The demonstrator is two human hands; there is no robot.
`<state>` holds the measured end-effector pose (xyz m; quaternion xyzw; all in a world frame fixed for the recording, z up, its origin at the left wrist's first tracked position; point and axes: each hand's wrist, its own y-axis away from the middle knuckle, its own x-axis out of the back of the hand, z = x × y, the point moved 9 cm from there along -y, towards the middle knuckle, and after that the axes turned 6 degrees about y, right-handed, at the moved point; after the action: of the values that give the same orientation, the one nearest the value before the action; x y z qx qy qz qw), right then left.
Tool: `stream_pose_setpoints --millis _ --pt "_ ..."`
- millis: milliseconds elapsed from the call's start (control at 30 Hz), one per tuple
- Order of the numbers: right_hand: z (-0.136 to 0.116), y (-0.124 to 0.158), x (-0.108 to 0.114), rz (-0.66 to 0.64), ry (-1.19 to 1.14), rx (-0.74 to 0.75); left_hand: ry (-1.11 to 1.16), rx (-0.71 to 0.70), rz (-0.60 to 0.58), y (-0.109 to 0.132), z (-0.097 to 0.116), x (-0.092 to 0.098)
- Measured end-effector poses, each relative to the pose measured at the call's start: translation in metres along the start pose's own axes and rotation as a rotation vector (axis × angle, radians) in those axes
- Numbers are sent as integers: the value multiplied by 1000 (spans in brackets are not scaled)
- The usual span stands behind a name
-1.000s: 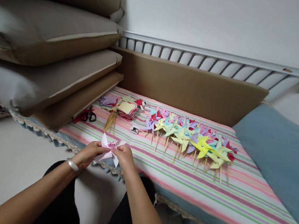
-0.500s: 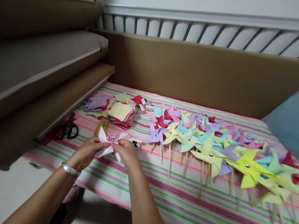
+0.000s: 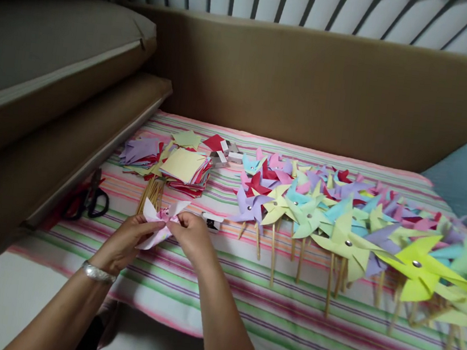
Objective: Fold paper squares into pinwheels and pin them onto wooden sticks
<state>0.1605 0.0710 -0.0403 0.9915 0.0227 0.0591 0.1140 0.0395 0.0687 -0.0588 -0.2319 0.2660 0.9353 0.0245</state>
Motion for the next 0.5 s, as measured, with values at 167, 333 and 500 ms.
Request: stream_pose_setpoints --millis 167,333,500 --pt "-14 8 17 226 -131 169 78 -66 55 1 5 5" --pt "-33 19 19 333 141 397 87 -96 78 5 7 4" --pt "-37 19 14 315 264 445 99 -101 76 4 5 3"
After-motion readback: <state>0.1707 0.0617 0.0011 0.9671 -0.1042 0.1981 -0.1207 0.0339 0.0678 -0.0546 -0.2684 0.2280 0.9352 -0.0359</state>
